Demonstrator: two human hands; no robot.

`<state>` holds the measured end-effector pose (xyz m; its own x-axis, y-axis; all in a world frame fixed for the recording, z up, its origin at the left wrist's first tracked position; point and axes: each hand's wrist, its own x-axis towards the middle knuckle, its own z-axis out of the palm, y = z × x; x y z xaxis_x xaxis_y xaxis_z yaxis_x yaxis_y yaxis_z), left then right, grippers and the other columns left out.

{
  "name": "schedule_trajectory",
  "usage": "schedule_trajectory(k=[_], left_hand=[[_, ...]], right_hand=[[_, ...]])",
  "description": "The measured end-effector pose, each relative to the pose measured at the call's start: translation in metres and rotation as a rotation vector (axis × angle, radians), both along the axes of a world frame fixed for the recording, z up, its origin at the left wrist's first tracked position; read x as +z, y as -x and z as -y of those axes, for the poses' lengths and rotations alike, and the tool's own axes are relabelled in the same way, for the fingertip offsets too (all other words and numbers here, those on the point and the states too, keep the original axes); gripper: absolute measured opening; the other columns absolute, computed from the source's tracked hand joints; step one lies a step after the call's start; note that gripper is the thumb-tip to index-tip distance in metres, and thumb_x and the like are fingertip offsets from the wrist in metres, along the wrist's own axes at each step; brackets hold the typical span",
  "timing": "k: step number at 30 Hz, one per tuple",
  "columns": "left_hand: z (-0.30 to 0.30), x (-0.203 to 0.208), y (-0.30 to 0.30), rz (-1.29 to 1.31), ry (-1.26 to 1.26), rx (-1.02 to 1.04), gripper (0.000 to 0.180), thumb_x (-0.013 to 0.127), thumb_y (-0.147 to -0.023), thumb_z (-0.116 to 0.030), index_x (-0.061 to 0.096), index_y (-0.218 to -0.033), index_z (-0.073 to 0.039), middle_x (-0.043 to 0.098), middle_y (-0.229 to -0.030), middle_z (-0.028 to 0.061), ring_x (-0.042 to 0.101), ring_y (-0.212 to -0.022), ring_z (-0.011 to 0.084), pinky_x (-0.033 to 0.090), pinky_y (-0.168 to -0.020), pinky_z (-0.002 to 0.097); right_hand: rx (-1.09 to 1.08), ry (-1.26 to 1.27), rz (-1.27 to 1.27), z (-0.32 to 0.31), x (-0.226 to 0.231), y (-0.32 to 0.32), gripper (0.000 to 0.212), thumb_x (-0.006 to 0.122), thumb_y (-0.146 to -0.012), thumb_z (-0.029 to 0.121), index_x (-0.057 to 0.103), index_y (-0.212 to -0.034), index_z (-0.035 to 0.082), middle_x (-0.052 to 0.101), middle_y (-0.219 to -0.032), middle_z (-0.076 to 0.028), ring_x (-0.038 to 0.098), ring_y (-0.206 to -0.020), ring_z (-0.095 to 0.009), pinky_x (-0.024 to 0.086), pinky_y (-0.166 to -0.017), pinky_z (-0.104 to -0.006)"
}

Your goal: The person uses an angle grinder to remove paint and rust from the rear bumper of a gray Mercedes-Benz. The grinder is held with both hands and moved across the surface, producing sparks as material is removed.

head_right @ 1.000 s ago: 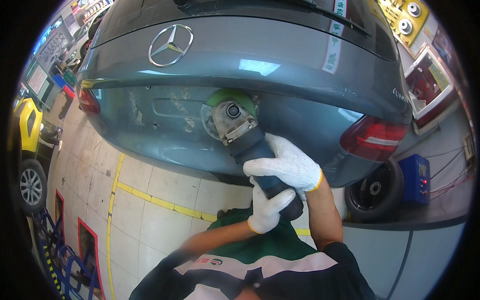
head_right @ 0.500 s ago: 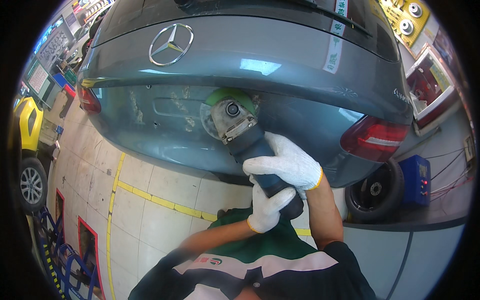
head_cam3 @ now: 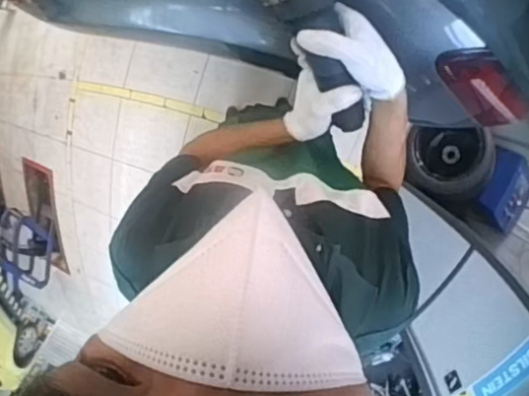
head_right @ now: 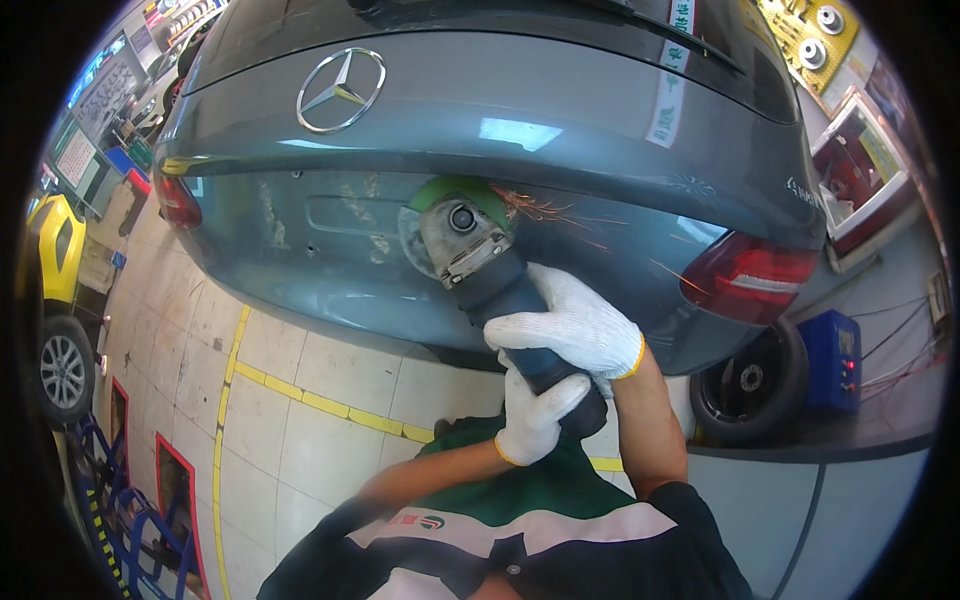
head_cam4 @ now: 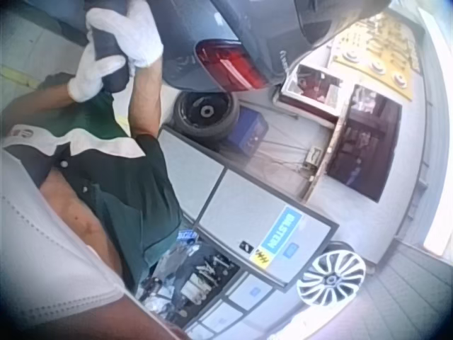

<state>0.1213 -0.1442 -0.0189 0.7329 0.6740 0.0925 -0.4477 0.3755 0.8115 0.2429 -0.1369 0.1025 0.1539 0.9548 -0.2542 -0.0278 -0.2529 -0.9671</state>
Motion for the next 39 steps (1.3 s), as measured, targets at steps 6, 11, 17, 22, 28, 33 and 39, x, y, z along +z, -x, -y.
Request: schedule_trajectory(k=[6, 11, 17, 22, 28, 33, 39], left_hand=[[0.002, -0.003, -0.001, 0.010, 0.042, -0.044, 0.046, 0.081, -0.089, -0.014, 0.063, -0.128, 0.000, 0.073, -0.114, 0.0106, 0.073, -0.101, 0.0197, 0.058, -0.094, 0.0361], [0.004, 0.000, -0.002, 0.049, 0.054, -0.033, 0.051, 0.081, -0.088, -0.011, 0.058, -0.132, 0.000, 0.071, -0.116, 0.0109, 0.073, -0.101, 0.0190, 0.058, -0.094, 0.0368], [0.004, -0.005, -0.002, 0.033, 0.051, -0.062, 0.053, 0.081, -0.089, -0.011, 0.055, -0.134, -0.001, 0.068, -0.120, 0.0110, 0.070, -0.106, 0.0194, 0.057, -0.096, 0.0376], [0.005, -0.007, -0.002, 0.036, 0.057, -0.056, 0.054, 0.081, -0.089, -0.012, 0.055, -0.135, -0.001, 0.066, -0.125, 0.0110, 0.069, -0.109, 0.0192, 0.057, -0.096, 0.0376], [0.006, -0.016, -0.004, 0.049, 0.048, -0.048, 0.054, 0.081, -0.089, -0.011, 0.055, -0.135, -0.001, 0.067, -0.122, 0.0107, 0.070, -0.108, 0.0194, 0.057, -0.095, 0.0374], [0.005, -0.004, -0.003, 0.080, 0.082, -0.059, 0.048, 0.080, -0.089, -0.012, 0.060, -0.131, -0.001, 0.070, -0.118, 0.0102, 0.072, -0.105, 0.0194, 0.058, -0.094, 0.0371], [0.005, -0.002, -0.002, 0.091, 0.060, -0.027, 0.039, 0.079, -0.089, -0.012, 0.066, -0.124, -0.001, 0.074, -0.111, 0.0099, 0.074, -0.099, 0.0189, 0.059, -0.090, 0.0367]], right_hand=[[0.018, 0.030, -0.005, 0.002, -0.002, -0.003, 0.051, 0.081, -0.086, 0.028, 0.066, -0.126, -0.001, 0.070, -0.098, -0.007, 0.064, -0.087, -0.015, 0.056, -0.082, -0.0319], [-0.001, -0.004, -0.002, 0.004, -0.001, -0.001, 0.052, 0.081, -0.086, 0.027, 0.065, -0.127, -0.001, 0.070, -0.100, -0.007, 0.064, -0.088, -0.015, 0.056, -0.083, -0.0323], [-0.009, 0.001, -0.007, 0.004, -0.002, -0.001, 0.053, 0.082, -0.086, 0.027, 0.065, -0.127, -0.001, 0.069, -0.100, -0.007, 0.063, -0.089, -0.015, 0.055, -0.084, -0.0327], [-0.009, 0.047, -0.028, 0.005, 0.000, -0.001, 0.053, 0.082, -0.087, 0.026, 0.065, -0.128, -0.001, 0.069, -0.100, -0.007, 0.064, -0.088, -0.015, 0.056, -0.083, -0.0325], [-0.017, 0.033, -0.001, 0.005, 0.000, 0.001, 0.053, 0.083, -0.086, 0.027, 0.064, -0.128, -0.001, 0.069, -0.098, -0.007, 0.065, -0.086, -0.015, 0.057, -0.079, -0.0321], [-0.019, 0.009, -0.039, 0.006, -0.001, 0.001, 0.052, 0.082, -0.086, 0.027, 0.065, -0.126, -0.001, 0.068, -0.097, -0.007, 0.065, -0.086, -0.015, 0.057, -0.079, -0.0321], [-0.013, -0.010, 0.019, 0.005, -0.005, -0.001, 0.049, 0.081, -0.086, 0.028, 0.065, -0.123, -0.001, 0.069, -0.096, -0.007, 0.065, -0.085, -0.015, 0.057, -0.079, -0.0324]])
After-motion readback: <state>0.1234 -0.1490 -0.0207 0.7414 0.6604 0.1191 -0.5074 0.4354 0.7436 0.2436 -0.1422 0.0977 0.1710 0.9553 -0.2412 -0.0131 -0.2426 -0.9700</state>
